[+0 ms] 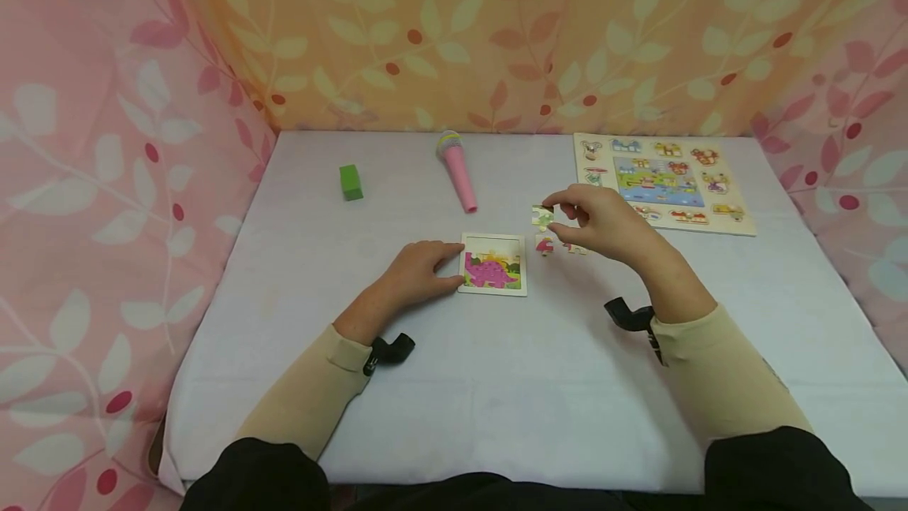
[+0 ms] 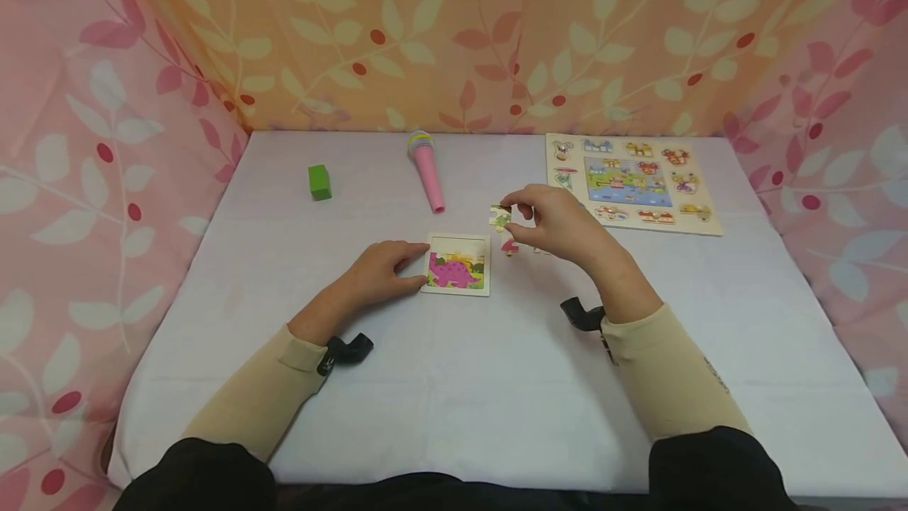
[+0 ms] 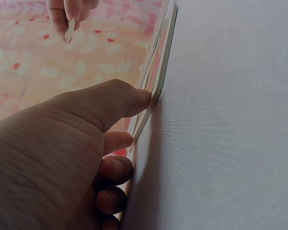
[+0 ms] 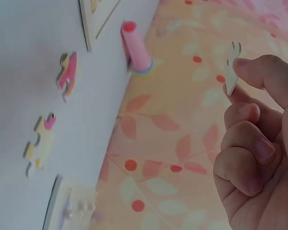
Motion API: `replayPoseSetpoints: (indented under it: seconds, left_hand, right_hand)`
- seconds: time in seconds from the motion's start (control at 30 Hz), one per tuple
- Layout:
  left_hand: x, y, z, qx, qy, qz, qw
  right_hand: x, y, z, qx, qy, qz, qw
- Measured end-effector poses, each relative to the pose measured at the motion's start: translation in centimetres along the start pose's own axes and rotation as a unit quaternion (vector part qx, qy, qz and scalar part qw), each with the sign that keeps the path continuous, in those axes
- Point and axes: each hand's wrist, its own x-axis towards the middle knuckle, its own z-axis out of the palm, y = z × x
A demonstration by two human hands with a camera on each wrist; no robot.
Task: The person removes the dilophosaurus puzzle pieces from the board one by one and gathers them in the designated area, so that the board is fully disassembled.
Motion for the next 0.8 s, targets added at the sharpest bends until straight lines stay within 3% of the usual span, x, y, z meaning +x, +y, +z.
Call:
replayPoseSetpoints:
  seconds: [0.53, 0.8]
  left_hand:
    - [0.1, 0.0, -0.2, 0.000, -0.001, 0.008, 1.0000]
    - [0.0, 0.0, -0.1, -0.001, -0.001, 0.006, 1.0000]
  right_hand:
    - [-3.9, 1.6, -3.6, -0.038, 0.038, 0.022, 0.998]
    - [-5.5, 3.5, -4.2, -0.048, 0.047, 0.031, 0.997]
